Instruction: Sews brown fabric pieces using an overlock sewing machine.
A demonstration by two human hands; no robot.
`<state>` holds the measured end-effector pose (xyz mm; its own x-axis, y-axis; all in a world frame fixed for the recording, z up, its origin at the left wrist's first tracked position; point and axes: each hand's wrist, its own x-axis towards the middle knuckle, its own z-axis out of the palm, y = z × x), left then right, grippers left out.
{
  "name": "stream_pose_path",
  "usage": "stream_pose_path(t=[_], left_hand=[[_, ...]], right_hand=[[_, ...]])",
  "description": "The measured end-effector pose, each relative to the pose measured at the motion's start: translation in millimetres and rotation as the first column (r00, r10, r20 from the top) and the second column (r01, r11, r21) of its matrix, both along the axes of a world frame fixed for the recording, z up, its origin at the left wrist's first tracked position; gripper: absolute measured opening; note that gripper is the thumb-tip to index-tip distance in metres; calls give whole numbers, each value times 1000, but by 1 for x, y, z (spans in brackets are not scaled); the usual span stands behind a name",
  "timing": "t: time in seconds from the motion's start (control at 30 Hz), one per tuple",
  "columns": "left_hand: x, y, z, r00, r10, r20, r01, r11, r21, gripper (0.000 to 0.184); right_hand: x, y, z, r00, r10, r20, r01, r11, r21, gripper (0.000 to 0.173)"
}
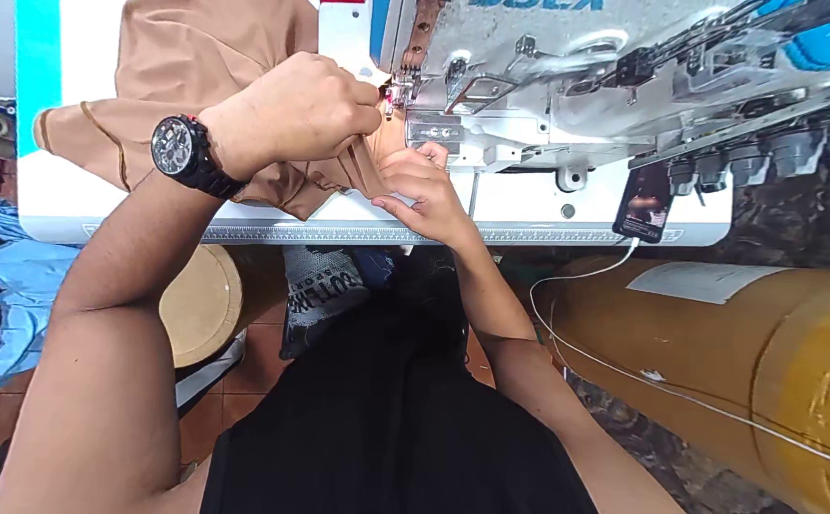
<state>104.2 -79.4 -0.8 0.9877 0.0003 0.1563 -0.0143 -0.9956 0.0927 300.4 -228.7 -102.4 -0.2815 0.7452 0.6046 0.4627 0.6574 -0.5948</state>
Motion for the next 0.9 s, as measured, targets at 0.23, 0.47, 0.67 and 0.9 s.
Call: stream_pose_path(t=[0.23,0.47,0.67,0.9], left_hand=[[2,0,4,1000,11,2,-11,1000,-11,26],[3,1,5,1000,18,1,-18,1000,-7,26],[2,2,4,1000,20,5,-20,1000,0,25],[2,4,3,1000,22,3,-22,1000,9,26]], right_hand=[[0,0,0,1000,5,1,-5,1000,-7,18],[1,0,2,1000,16,8,-15,999,-34,19],[2,0,2,1000,24,8,-24,999,-40,19],[4,-1,2,999,40,-16,-41,998,-46,19]])
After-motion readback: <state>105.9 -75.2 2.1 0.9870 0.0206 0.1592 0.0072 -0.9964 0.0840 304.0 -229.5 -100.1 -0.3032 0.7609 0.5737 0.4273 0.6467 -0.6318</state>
